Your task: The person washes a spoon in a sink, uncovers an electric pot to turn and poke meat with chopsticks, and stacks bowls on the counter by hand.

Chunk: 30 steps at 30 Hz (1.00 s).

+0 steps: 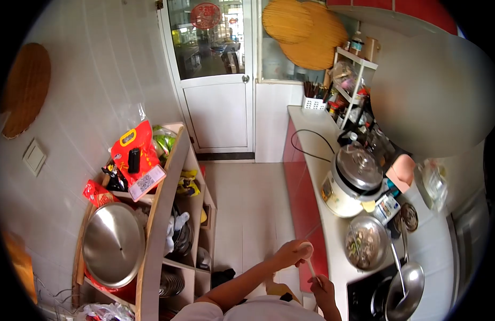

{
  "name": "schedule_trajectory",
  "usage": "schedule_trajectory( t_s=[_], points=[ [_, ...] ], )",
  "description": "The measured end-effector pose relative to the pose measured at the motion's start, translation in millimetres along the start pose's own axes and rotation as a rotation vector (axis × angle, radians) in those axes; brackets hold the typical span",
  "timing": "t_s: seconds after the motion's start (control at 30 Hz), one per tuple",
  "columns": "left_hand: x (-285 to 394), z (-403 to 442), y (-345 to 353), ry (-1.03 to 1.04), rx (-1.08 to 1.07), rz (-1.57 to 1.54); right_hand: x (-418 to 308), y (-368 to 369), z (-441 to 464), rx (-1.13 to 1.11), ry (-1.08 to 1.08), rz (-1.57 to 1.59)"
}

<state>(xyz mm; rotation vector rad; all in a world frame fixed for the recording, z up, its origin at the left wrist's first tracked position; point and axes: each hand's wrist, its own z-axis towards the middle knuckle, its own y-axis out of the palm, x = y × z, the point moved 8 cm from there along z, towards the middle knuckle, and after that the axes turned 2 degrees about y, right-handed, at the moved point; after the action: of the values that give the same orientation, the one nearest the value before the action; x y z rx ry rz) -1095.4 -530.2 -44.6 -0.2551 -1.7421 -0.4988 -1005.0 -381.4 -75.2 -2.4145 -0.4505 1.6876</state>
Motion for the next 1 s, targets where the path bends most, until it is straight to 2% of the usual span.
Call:
schedule_trajectory(
  t_s=[0.07,0.2,0.33,0.4,0.47,0.53,0.6,0.7,0.77,0.87,0.93,1.0],
  points=[
    [19,29,-28,0.009,0.034,0.042,-20,6,43,-0.032,-0.045,0.063],
    [54,88,-81,0.02,0.091,0.144,-84,8,116,-0.077,-0.113,-0.018],
    [101,130,-131,0.058,0.153,0.196,-110,27,195,-0.145,-0.114,0.141],
    [109,145,-163,0.05,0.207,0.316,-120,38,228,-0.184,-0.106,0.137],
    [115,161,-193,0.03,0.218,0.304,-137,52,261,-0.226,-0.199,0.089],
    [112,182,-226,0.016,0.223,0.292,-152,64,292,-0.255,-0.19,0.056],
    [116,204,-257,0.089,0.198,0.275,-171,78,324,-0.28,-0.187,0.021],
    [136,242,-305,0.154,0.176,0.248,-192,92,384,-0.253,-0.16,-0.07],
    [154,267,-334,0.155,0.163,0.278,-204,93,428,-0.159,-0.152,0.024],
    [176,313,-385,0.112,0.148,0.335,-233,99,488,-0.134,-0.247,-0.083],
    [197,334,-410,0.19,0.113,0.297,-267,108,512,-0.145,-0.225,-0.072],
    [214,356,-434,0.233,0.11,0.331,-286,104,542,-0.06,-0.141,-0.002]
  ],
)
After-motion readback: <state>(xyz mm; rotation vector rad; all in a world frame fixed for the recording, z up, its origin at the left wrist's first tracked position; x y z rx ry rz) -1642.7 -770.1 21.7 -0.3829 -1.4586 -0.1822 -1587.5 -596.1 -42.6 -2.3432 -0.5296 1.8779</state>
